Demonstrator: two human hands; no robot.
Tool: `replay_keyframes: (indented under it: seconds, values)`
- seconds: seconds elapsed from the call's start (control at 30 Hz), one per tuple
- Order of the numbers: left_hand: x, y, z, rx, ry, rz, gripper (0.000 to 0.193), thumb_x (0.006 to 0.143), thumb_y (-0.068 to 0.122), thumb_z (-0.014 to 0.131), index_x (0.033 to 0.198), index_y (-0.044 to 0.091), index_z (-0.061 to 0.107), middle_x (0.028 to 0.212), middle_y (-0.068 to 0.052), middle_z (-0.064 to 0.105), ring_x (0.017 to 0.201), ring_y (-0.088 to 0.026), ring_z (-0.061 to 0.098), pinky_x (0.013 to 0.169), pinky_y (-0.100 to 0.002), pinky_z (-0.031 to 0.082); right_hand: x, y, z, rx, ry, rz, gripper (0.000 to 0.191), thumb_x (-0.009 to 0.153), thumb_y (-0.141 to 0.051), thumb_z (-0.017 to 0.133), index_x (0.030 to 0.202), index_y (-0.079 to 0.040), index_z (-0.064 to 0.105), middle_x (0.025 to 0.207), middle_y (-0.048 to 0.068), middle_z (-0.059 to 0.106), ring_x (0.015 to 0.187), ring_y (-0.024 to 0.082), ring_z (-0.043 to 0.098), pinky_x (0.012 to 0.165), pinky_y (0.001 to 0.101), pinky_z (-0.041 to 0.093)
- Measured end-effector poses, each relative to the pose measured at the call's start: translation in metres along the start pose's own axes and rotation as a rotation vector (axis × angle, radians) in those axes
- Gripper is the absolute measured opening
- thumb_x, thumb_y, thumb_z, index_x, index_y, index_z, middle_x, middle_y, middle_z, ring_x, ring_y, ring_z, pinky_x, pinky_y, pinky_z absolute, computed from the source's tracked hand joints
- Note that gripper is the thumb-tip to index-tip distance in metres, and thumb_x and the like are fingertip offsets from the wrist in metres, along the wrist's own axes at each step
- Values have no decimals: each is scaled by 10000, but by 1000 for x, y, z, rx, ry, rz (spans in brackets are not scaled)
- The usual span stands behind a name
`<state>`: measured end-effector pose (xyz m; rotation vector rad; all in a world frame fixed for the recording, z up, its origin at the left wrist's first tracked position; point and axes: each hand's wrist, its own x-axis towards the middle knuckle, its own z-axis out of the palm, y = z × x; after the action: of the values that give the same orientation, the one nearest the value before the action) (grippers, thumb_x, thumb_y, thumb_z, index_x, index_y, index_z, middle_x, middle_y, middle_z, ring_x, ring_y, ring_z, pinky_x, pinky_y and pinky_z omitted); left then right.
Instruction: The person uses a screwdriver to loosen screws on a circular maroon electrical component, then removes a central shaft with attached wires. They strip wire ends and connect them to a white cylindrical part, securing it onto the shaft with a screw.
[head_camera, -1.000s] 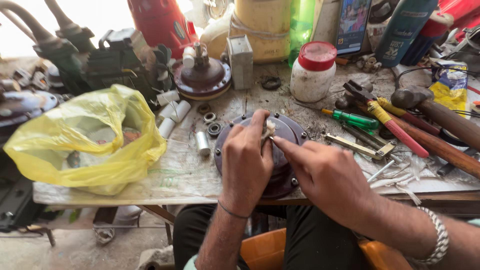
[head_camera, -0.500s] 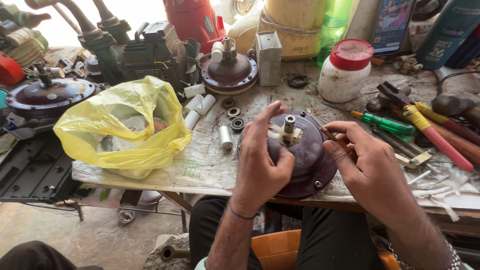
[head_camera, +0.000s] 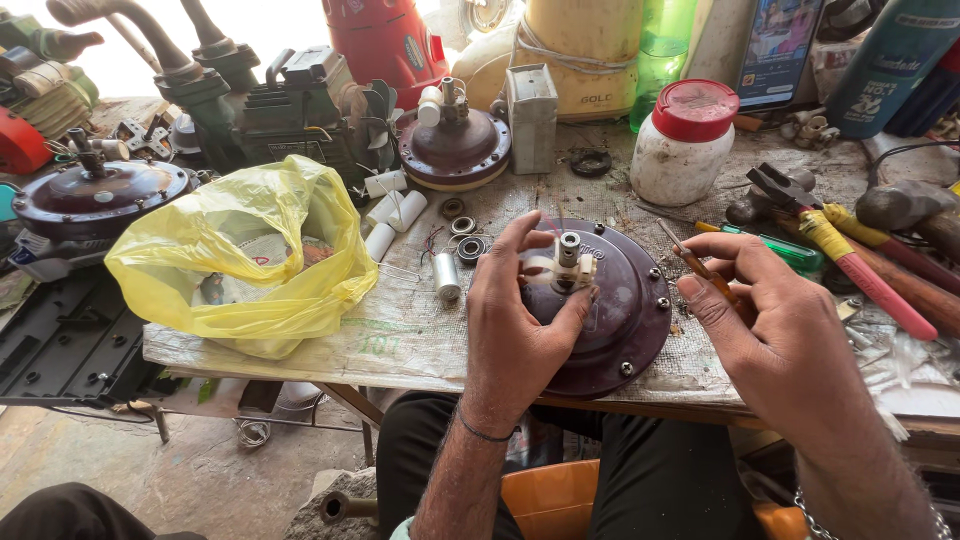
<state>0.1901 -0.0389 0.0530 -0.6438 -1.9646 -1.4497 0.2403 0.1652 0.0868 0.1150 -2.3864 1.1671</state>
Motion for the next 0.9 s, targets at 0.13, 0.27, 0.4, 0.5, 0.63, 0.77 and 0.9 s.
replay_keyframes:
  seconds: [0.13, 0.27, 0.4, 0.5, 0.63, 0.77, 0.9]
  values:
    - [-5, -2, 1, -28, 106, 27, 734, 801, 150, 894, 1403, 24, 493, 1170, -128, 700, 856, -171, 697, 764, -290, 610, 0, -2, -2, 25, -2, 4, 328, 952, -160, 683, 1259, -48, 658, 886, 91, 695, 745, 104, 587, 722, 287, 538]
    - [-20, -3, 5, -46, 211, 427, 542, 934, 177, 858, 1329, 46, 510, 1115, -133, 709, 924, -183, 762, 726, -250, 635, 0, -1, 1, 23, -9, -39, 324, 946, -162, 690, 1246, -43, 660, 888, 89, 707, 790, 102, 620, 733, 278, 536]
    - [-36, -6, 7, -27, 365, 478, 438, 916, 112, 788, 1217, 8, 488, 1015, -139, 693, 814, -171, 691, 623, -249, 514, 1, 0, 4, -2, -36, 26, 338, 931, -167, 696, 1251, -64, 667, 839, 89, 708, 719, 128, 605, 650, 291, 514]
    - [-35, -17, 2, -8, 534, 347, 276, 1005, -4, 654, 1210, 23, 472, 1029, -151, 650, 800, -150, 626, 699, -256, 505, 2, 1, 4, -7, -46, 21, 332, 930, -166, 695, 1244, -63, 662, 833, 70, 697, 691, 116, 580, 620, 275, 491]
    - [-14, -37, -29, 235, 572, 110, 280, 988, -87, 547, 1255, -10, 514, 1045, -162, 707, 875, -202, 693, 766, -301, 549, 3, 3, 0, 26, -40, 76, 330, 932, -160, 689, 1248, -68, 660, 820, 51, 659, 633, 108, 510, 539, 282, 429]
    - [15, -56, -58, 450, 333, -191, 420, 933, -81, 572, 1348, -43, 520, 1116, -199, 747, 988, -283, 759, 840, -373, 617, 2, 4, -6, 72, -30, 28, 315, 948, -151, 680, 1248, -55, 658, 819, 46, 625, 674, 80, 497, 564, 258, 435]
    - [31, -68, -70, 721, 166, -209, 589, 824, -13, 740, 1358, -89, 502, 1122, -288, 704, 1018, -398, 712, 861, -466, 571, 0, 5, -13, 82, -23, 22, 318, 949, -151, 674, 1249, -50, 649, 837, 32, 633, 665, 56, 496, 548, 238, 425]
